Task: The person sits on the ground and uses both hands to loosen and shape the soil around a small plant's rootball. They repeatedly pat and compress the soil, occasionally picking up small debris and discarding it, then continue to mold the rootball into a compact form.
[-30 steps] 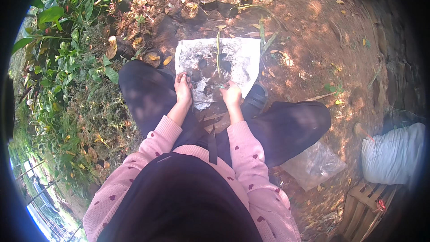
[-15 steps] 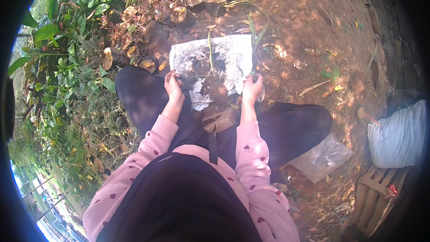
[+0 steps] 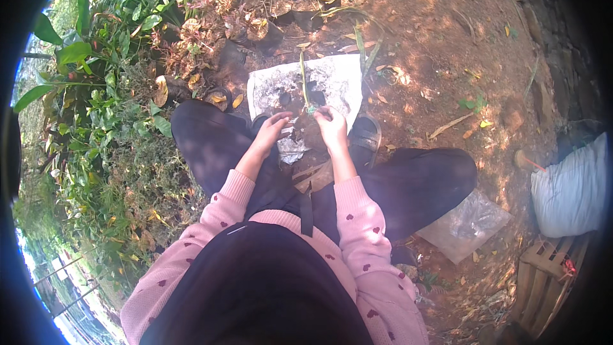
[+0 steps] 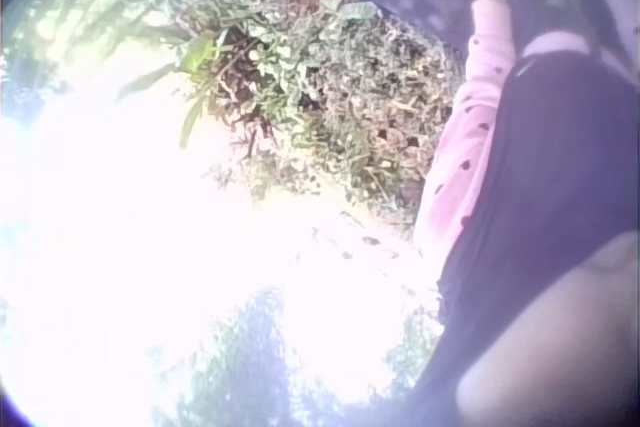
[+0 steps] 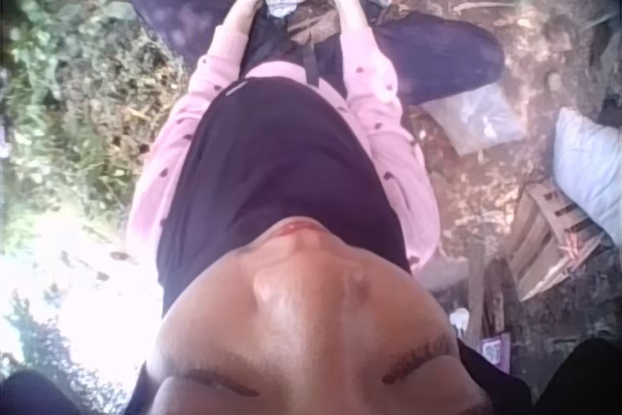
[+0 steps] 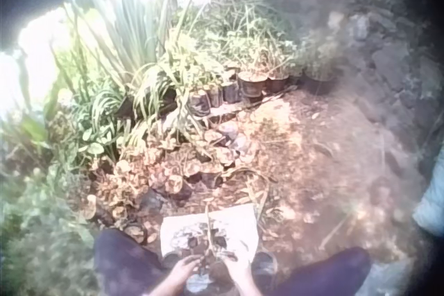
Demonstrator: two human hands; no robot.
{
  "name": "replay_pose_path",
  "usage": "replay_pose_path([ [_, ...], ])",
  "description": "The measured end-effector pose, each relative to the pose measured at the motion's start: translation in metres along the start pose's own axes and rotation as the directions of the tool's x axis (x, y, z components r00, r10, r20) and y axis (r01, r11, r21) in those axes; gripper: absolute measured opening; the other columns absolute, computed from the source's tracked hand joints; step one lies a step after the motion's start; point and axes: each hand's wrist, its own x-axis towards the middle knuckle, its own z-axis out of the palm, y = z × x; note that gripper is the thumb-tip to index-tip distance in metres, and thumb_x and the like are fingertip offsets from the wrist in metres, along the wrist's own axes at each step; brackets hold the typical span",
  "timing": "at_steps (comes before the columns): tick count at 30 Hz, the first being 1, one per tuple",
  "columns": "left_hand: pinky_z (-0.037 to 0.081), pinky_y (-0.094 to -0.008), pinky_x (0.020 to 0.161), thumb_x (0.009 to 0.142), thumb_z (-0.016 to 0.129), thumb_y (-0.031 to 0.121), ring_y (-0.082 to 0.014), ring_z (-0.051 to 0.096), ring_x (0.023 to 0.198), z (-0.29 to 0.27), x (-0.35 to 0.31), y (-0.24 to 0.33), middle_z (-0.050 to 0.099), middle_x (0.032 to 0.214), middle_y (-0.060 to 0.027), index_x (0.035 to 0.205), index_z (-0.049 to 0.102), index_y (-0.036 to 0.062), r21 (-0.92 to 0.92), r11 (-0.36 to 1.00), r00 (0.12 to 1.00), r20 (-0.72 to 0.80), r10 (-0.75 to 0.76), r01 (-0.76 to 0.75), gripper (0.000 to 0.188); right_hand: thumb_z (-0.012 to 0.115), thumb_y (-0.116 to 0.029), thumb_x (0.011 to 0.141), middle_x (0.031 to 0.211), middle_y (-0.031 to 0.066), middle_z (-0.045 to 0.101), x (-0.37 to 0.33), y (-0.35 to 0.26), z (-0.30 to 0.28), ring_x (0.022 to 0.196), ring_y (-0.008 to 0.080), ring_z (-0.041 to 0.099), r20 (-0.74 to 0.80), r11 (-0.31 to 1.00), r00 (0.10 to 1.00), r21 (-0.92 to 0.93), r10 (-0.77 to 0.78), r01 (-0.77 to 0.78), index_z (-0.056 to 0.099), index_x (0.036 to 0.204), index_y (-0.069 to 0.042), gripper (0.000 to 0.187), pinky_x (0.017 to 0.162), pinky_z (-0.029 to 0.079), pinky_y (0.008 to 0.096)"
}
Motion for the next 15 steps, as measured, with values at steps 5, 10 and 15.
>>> replay_pose_path([
  [5, 0.05, -0.0304, 0.086, 0.093, 0.055, 0.019, -0.017, 0.057, 0.102, 0.033, 0.007, -0.035, 0.058, 0.108, -0.0064, 0.11, 0.054, 0.0021, -0.467, 0.879, 0.993, -0.016, -0.116, 0.096, 0.024, 0.071, -0.019, 0.077, 0.093, 0.0143, 0.063, -0.001, 0.037, 0.012, 0.089, 0.022, 0.061, 0.011, 0.978, 0.996, -0.188, -0.087, 0.087, 0.068, 0.093, -0.001, 0.025, 0.079, 0.048, 0.0333],
  [10, 0.05, -0.027, 0.082, 0.09, 0.057, 0.015, -0.0139, 0.059, 0.09, 0.026, 0.017, -0.042, 0.058, 0.099, -0.0037, 0.109, 0.054, 0.0034, -0.383, 0.924, 0.994, -0.107, -0.034, -0.01, 0.023, 0.07, -0.012, 0.08, 0.087, 0.0058, 0.063, -0.002, 0.029, 0.007, 0.074, 0.0103, 0.057, 0.084, 0.972, 0.996, -0.23, -0.038, 0.057, 0.064, 0.099, 0.005, 0.026, 0.068, 0.046, 0.0229],
  [15, 0.045, -0.0219, 0.072, 0.09, 0.057, 0.016, -0.0085, 0.059, 0.084, 0.043, 0.008, -0.026, 0.061, 0.094, 0.0009, 0.105, 0.057, 0.0075, -0.449, 0.892, 0.997, -0.071, 0.017, -0.047, 0.017, 0.068, -0.014, 0.081, 0.076, 0.0035, 0.063, -0.001, 0.035, 0.002, 0.069, 0.0086, 0.056, 0.101, 0.98, 0.993, -0.178, -0.067, 0.085, 0.065, 0.096, 0.004, 0.023, 0.063, 0.044, 0.022],
])
